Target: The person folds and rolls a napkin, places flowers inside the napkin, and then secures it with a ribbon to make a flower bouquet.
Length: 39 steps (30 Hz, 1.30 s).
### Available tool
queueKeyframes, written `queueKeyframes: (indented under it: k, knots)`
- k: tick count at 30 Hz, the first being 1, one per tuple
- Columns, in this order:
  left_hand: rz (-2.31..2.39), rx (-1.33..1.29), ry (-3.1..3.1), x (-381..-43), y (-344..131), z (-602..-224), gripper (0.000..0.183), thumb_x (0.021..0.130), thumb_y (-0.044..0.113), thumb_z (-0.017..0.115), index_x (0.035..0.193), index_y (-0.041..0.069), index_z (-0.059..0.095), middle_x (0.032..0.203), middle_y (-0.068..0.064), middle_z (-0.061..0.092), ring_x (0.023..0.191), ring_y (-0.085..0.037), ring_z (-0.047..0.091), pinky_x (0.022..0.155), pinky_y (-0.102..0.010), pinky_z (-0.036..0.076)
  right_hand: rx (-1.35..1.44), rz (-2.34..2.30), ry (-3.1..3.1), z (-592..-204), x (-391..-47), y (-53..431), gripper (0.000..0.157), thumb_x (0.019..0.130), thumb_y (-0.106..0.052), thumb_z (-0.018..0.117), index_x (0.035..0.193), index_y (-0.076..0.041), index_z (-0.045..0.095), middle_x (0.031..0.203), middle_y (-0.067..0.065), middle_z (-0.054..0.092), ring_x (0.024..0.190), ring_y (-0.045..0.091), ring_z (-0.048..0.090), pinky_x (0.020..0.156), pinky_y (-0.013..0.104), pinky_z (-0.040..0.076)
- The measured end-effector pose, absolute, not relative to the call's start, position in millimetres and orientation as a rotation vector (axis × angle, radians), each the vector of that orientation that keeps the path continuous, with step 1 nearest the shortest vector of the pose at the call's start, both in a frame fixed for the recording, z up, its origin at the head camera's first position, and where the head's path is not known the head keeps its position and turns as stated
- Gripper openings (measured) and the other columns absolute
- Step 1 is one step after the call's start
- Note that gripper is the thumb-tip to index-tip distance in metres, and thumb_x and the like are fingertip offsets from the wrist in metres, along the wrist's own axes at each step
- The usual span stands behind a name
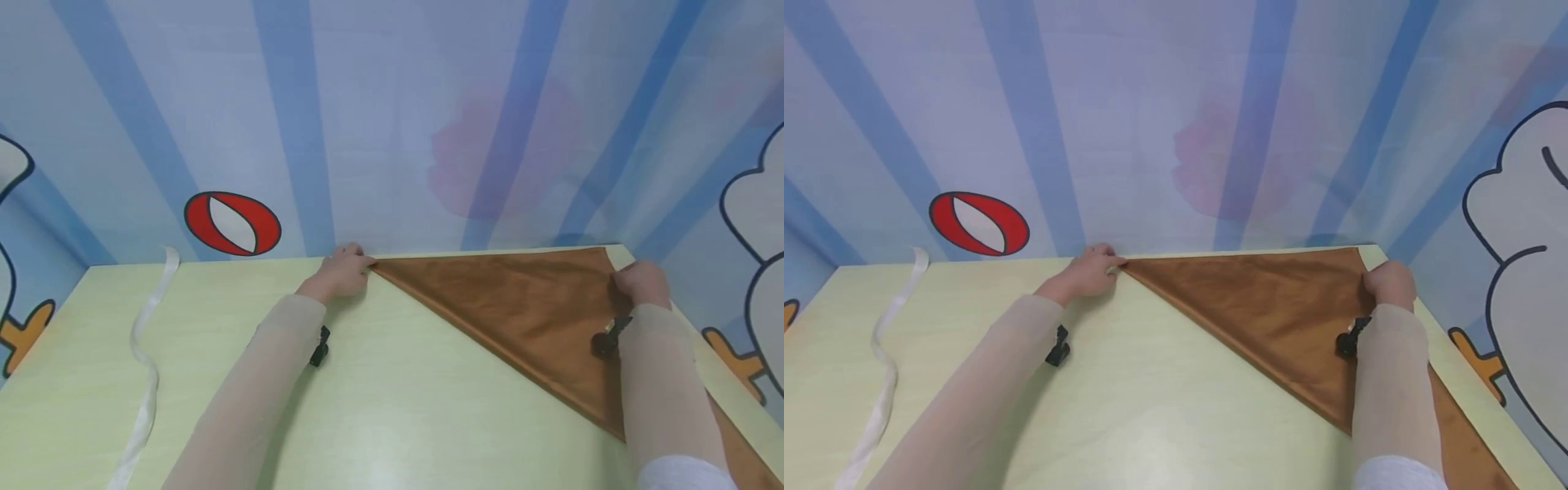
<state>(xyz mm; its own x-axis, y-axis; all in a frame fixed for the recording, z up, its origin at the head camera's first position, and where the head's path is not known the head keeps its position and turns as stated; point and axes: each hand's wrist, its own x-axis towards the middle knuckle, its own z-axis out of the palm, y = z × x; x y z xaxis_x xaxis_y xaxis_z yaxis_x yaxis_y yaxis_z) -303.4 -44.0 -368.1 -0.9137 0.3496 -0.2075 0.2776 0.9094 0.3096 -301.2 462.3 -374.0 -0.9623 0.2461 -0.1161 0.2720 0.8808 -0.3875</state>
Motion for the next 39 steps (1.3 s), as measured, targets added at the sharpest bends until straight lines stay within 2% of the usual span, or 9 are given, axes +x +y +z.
queueKeyframes:
  k: [3,6,9,13,14,19,25,33,39]
  knots:
    - [0.359,0.477,2.804,-305,-42,-371,0.046,0.101,0.015,0.038,0.147,0.014,0.04,0.142,-0.015,0.036,0.131,-0.034,0.031,0.106,-0.056,0.029,0.386,-0.619,2.996,-376,-298,465,0.037,0.093,-0.02,0.045,0.08,0.009,0.065,0.076,0.021,0.061,0.073,0.034,0.055,0.064,0.044,0.045]
    - [0.341,0.485,2.809,-306,-39,-373,0.047,0.101,0.015,0.038,0.147,0.014,0.04,0.143,-0.015,0.036,0.13,-0.034,0.031,0.105,-0.055,0.031,0.349,-0.626,3.022,-376,-295,467,0.038,0.094,-0.02,0.042,0.074,0.008,0.059,0.064,0.013,0.054,0.063,0.028,0.049,0.057,0.039,0.04]
    - [0.339,0.482,2.838,-306,-34,-374,0.047,0.1,0.015,0.039,0.147,0.013,0.039,0.145,-0.016,0.035,0.131,-0.035,0.031,0.105,-0.056,0.031,0.308,-0.659,3.046,-370,-292,461,0.037,0.096,-0.022,0.04,0.086,0.01,0.057,0.076,0.02,0.056,0.07,0.034,0.051,0.06,0.044,0.042]
    - [0.306,0.49,2.895,-300,-26,-371,0.046,0.1,0.016,0.041,0.146,0.013,0.042,0.146,-0.017,0.035,0.134,-0.037,0.03,0.105,-0.058,0.029,0.19,-0.715,3.071,-357,-295,436,0.049,0.099,-0.028,0.038,0.12,0.015,0.049,0.116,0.035,0.052,0.102,0.049,0.051,0.079,0.057,0.043]
    - [0.293,0.503,2.908,-298,-24,-371,0.046,0.099,0.017,0.042,0.146,0.014,0.042,0.146,-0.016,0.036,0.133,-0.037,0.031,0.105,-0.058,0.03,0.15,-0.725,3.082,-353,-296,428,0.051,0.1,-0.03,0.038,0.124,0.014,0.048,0.119,0.035,0.05,0.105,0.049,0.05,0.082,0.058,0.042]
    - [0.254,0.637,2.925,-283,-6,-371,0.044,0.1,0.019,0.044,0.144,0.015,0.045,0.145,-0.014,0.039,0.13,-0.035,0.034,0.101,-0.056,0.033,-0.083,-0.763,3.154,-334,-295,385,0.043,0.101,-0.028,0.042,0.119,0.01,0.054,0.112,0.033,0.057,0.1,0.045,0.055,0.083,0.056,0.043]
    - [0.235,0.812,2.915,-263,23,-374,0.042,0.1,0.022,0.048,0.141,0.016,0.049,0.14,-0.008,0.045,0.122,-0.028,0.038,0.1,-0.052,0.032,-0.353,-0.767,3.123,-324,-272,335,0.035,0.101,-0.02,0.047,0.116,0.009,0.058,0.107,0.029,0.062,0.099,0.041,0.058,0.084,0.054,0.045]
    - [0.092,1.038,2.839,-237,70,-380,0.043,0.101,0.024,0.043,0.144,0.017,0.046,0.147,-0.002,0.042,0.137,-0.022,0.036,0.107,-0.049,0.032,-0.671,-0.724,3.034,-341,-232,293,0.025,0.097,-0.013,0.054,0.112,0.005,0.064,0.105,0.018,0.067,0.098,0.034,0.063,0.083,0.049,0.05]
    - [0.029,1.055,2.737,-227,93,-384,0.047,0.103,0.028,0.039,0.149,0.019,0.036,0.157,0.001,0.028,0.146,-0.019,0.02,0.114,-0.053,0.019,-0.734,-0.541,2.953,-359,-204,281,0.037,0.099,-0.017,0.05,0.127,0.008,0.056,0.128,0.026,0.057,0.122,0.042,0.051,0.098,0.055,0.041]
